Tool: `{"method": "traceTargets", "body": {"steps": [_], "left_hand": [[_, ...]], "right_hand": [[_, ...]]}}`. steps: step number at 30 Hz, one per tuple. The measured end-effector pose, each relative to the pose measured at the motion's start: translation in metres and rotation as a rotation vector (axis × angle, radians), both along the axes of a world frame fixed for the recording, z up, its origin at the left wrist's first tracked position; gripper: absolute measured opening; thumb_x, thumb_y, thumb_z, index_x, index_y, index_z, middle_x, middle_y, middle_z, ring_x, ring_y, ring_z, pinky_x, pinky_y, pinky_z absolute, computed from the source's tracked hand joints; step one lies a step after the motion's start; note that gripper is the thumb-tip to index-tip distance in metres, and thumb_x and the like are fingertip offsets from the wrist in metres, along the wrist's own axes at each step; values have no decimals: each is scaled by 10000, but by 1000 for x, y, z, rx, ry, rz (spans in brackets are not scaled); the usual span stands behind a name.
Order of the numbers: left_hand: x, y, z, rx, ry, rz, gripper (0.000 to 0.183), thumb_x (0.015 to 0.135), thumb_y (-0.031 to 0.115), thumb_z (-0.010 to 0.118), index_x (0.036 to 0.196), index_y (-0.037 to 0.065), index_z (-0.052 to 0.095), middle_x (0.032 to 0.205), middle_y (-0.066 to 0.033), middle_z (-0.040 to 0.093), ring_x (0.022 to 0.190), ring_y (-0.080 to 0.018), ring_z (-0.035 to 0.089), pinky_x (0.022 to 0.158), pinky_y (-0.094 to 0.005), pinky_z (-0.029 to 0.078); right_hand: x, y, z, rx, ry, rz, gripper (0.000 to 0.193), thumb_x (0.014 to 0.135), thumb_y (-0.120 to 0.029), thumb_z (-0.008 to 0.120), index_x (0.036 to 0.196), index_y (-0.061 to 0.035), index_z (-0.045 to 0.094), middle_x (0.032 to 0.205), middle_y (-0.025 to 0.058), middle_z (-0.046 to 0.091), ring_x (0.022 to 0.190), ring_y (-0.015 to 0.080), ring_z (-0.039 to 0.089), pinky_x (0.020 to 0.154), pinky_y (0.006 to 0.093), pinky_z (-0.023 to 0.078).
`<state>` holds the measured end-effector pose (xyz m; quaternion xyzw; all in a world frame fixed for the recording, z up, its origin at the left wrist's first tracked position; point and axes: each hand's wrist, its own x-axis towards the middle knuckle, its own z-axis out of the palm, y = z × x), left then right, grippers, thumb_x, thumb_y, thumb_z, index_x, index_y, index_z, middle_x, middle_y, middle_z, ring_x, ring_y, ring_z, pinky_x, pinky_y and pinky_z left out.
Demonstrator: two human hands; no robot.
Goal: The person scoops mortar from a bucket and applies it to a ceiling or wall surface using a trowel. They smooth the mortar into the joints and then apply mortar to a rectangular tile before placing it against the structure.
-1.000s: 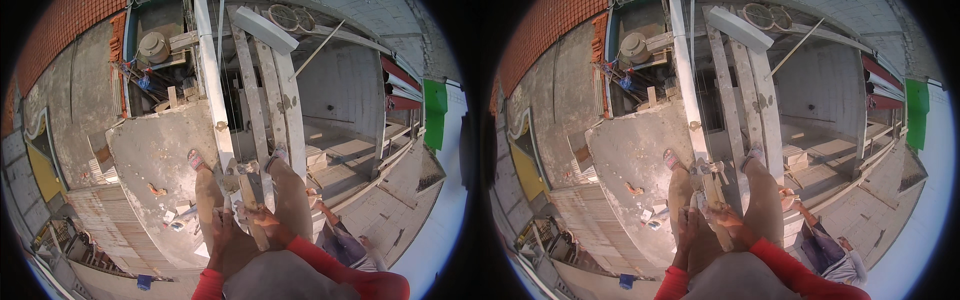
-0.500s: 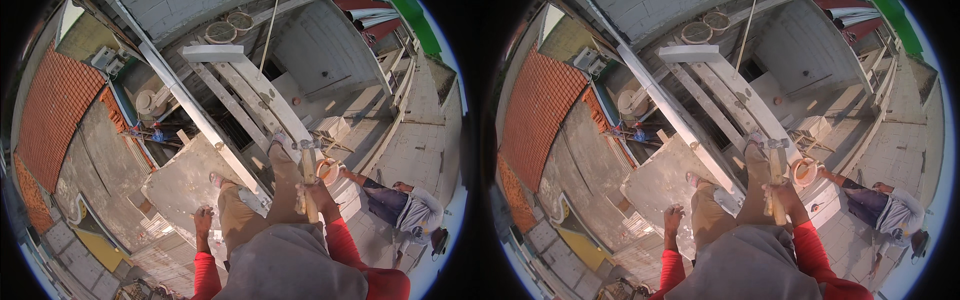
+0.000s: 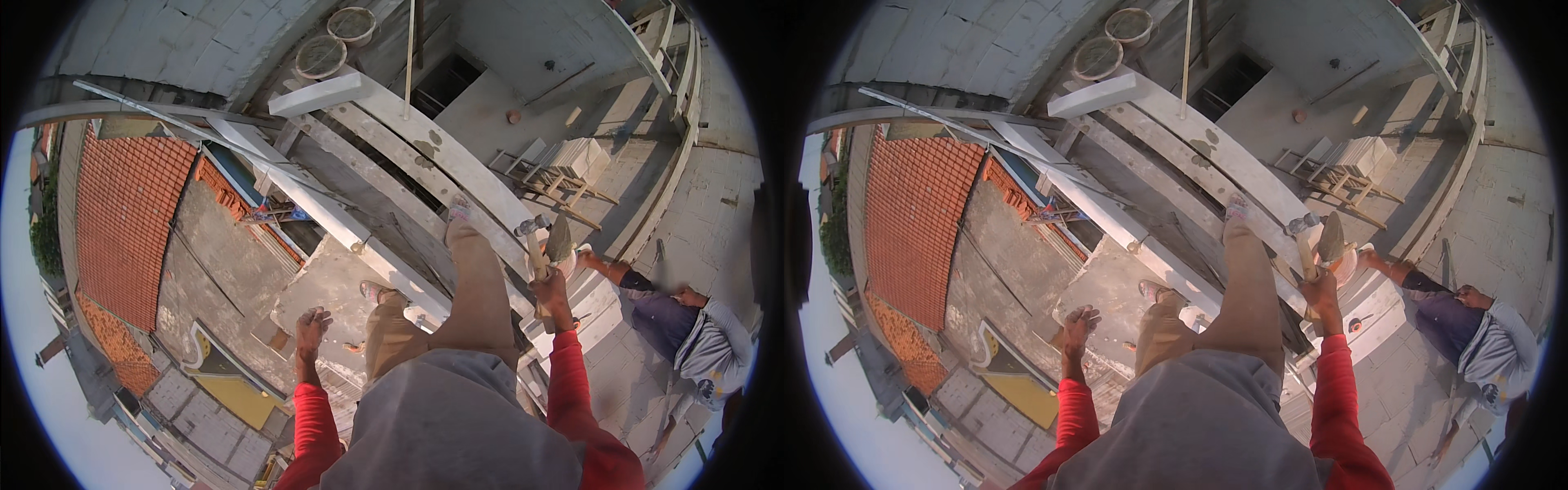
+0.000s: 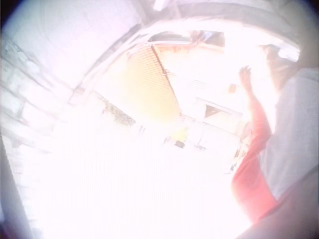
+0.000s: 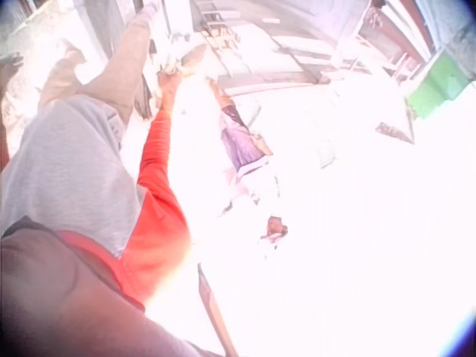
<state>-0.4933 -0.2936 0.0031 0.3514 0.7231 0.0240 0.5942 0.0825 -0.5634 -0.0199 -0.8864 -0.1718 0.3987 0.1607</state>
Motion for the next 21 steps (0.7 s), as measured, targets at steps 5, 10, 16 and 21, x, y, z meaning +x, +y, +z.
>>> {"method": "traceTargets", "body": {"steps": [5, 10, 16, 21], "left_hand": [[110, 100, 18, 118, 40, -171, 401, 1097, 285, 599, 1356, -20, 623, 1237, -155, 738, 1066, -226, 728, 892, -315, 538], [197, 173, 33, 219, 42, -399, 348, 1092, 212, 587, 1347, -21, 631, 1194, -118, 744, 1032, -204, 728, 890, -317, 549], [268, 219, 54, 255, -4, -513, 341, 1088, 183, 547, 1359, -10, 623, 1207, -102, 747, 1048, -196, 726, 918, -319, 539], [306, 247, 60, 243, -47, -626, 336, 1080, 197, 574, 1342, -4, 636, 1205, -88, 746, 1063, -195, 727, 919, -309, 534]], "right_hand": [[90, 1, -44, -34, -87, 88, 394, 789, -124, 719, 1144, 49, 704, 943, 286, 752, 936, 444, 747, 808, 482, 584], [201, 2, -56, -109, -183, 322, 330, 761, -73, 661, 1071, 19, 725, 928, 286, 722, 919, 478, 704, 810, 496, 568], [289, -4, -44, -47, -372, 465, 296, 762, -113, 649, 1019, 22, 707, 893, 275, 695, 889, 480, 685, 780, 525, 557], [319, -19, -35, -183, -309, 404, 392, 818, -271, 694, 1074, 25, 703, 1010, 245, 707, 981, 439, 692, 843, 534, 560]]}}
